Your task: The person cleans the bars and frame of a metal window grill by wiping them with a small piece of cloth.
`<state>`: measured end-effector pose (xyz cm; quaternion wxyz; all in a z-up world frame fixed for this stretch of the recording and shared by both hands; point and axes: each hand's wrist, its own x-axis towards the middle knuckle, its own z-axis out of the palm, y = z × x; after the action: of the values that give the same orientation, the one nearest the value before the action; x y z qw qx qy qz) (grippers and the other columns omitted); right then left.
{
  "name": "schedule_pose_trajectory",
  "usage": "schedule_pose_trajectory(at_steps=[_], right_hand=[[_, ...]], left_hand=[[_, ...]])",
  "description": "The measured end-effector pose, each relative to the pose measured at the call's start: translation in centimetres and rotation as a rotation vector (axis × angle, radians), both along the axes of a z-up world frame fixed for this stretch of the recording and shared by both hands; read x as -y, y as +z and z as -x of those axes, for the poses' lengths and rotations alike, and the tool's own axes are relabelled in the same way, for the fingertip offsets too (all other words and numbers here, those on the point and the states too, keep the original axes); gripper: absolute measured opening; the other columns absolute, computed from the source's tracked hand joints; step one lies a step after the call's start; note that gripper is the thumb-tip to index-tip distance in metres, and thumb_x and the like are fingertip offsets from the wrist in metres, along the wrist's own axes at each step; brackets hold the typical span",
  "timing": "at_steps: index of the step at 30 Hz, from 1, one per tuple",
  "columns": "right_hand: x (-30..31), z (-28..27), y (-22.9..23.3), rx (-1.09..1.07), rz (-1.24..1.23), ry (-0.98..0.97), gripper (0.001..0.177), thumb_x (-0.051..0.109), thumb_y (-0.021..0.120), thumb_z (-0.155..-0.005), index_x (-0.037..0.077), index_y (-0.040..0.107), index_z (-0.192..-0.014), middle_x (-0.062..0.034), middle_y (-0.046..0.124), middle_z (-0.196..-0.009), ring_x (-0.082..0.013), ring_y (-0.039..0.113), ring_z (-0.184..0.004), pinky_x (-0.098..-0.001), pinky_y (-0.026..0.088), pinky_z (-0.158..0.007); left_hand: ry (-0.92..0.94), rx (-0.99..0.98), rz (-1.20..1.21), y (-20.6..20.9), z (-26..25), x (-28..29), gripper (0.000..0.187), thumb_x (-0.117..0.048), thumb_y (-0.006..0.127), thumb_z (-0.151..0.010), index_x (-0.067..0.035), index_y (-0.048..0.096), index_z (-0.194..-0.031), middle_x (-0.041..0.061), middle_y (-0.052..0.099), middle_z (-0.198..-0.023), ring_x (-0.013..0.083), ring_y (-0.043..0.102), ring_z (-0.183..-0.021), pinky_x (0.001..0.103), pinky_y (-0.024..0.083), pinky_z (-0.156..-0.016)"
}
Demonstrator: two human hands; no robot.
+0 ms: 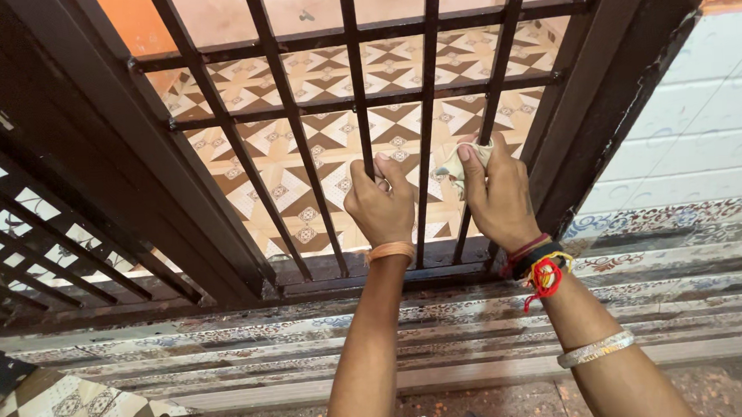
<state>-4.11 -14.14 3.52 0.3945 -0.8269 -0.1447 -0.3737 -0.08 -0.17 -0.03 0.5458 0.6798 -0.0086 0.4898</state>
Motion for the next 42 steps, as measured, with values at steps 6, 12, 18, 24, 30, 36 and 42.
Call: schedule_pose_trajectory(at_steps=[6, 12, 18, 24, 30, 36, 42], right_hand=[[0.3, -0.4, -1.0, -0.011, -0.012, 0.022, 0.029, 0.027, 0.052, -0.110, -0.002, 0.056, -0.110, -0.0157, 0.065, -0.067, -0.0347, 0.069, -0.063, -0.0455, 0.050, -0.059], [-0.2, 0.1, -4.1, -0.090, -0.014, 0.003, 0.028, 0.026, 0.053, -0.107, -0.002, 0.055, -0.105, -0.0170, 0.063, -0.060, -0.0346, 0.069, -0.058, -0.0465, 0.050, -0.057], [-0.2, -0.1, -7.1, -0.073, 0.012, -0.015, 0.025, 0.022, 0.056, -0.105, -0.002, 0.056, -0.106, -0.0195, 0.065, -0.066, -0.0405, 0.067, -0.064, -0.0490, 0.049, -0.058], [0.1, -0.4, -8.7, -0.106, 0.022, -0.033, 0.023, 0.022, 0.058, -0.105, -0.001, 0.057, -0.104, -0.0210, 0.065, -0.069, -0.0425, 0.067, -0.066, -0.0509, 0.048, -0.059], [0.1, -0.4, -8.8, -0.082, 0.041, -0.025, 0.023, 0.022, 0.057, -0.106, -0.001, 0.057, -0.105, -0.0223, 0.066, -0.073, -0.0447, 0.067, -0.070, -0.0523, 0.049, -0.062], [0.2, -0.4, -8.8, -0.083, 0.076, -0.038, 0.026, 0.024, 0.058, -0.106, -0.002, 0.056, -0.104, -0.0239, 0.066, -0.073, -0.0462, 0.066, -0.071, -0.0529, 0.049, -0.062], [0.1, -0.3, -8.5, -0.164, 0.024, -0.029, 0.026, 0.025, 0.057, -0.105, -0.002, 0.056, -0.104, -0.0205, 0.066, -0.066, -0.0401, 0.069, -0.065, -0.0491, 0.051, -0.059]], left_hand=[[-0.040, 0.026, 0.021, -0.3, -0.2, 0.0, 0.025, -0.017, 0.060, -0.101, 0.000, 0.055, -0.083, 0.009, 0.065, -0.064, 0.0166, 0.069, -0.053, 0.031, 0.053, -0.045], [-0.071, -0.123, -0.045, -0.8, -0.8, -0.5, 0.024, -0.017, 0.054, -0.105, -0.005, 0.056, -0.084, 0.003, 0.061, -0.061, 0.0129, 0.064, -0.048, 0.029, 0.048, -0.043], [-0.006, 0.042, -0.052, -0.7, -0.2, -0.5, 0.025, -0.017, 0.057, -0.103, -0.002, 0.054, -0.083, 0.008, 0.063, -0.060, 0.0169, 0.066, -0.050, 0.032, 0.050, -0.044], [-0.013, -0.001, -0.030, -0.4, -0.1, -0.5, 0.025, -0.018, 0.058, -0.102, -0.001, 0.056, -0.084, 0.010, 0.067, -0.063, 0.0200, 0.071, -0.053, 0.032, 0.054, -0.046], [-0.021, -0.053, -0.034, -0.2, 0.0, -0.6, 0.024, -0.018, 0.058, -0.102, -0.001, 0.057, -0.085, 0.011, 0.067, -0.062, 0.0211, 0.071, -0.053, 0.033, 0.055, -0.045], [-0.024, -0.040, -0.033, -0.1, 0.2, -0.6, 0.025, -0.018, 0.058, -0.102, -0.001, 0.056, -0.084, 0.012, 0.066, -0.062, 0.0230, 0.071, -0.053, 0.034, 0.055, -0.046], [-0.018, -0.047, -0.043, 0.0, 0.3, -0.7, 0.024, -0.018, 0.058, -0.101, -0.001, 0.056, -0.085, 0.014, 0.066, -0.063, 0.0236, 0.071, -0.053, 0.034, 0.055, -0.046]])
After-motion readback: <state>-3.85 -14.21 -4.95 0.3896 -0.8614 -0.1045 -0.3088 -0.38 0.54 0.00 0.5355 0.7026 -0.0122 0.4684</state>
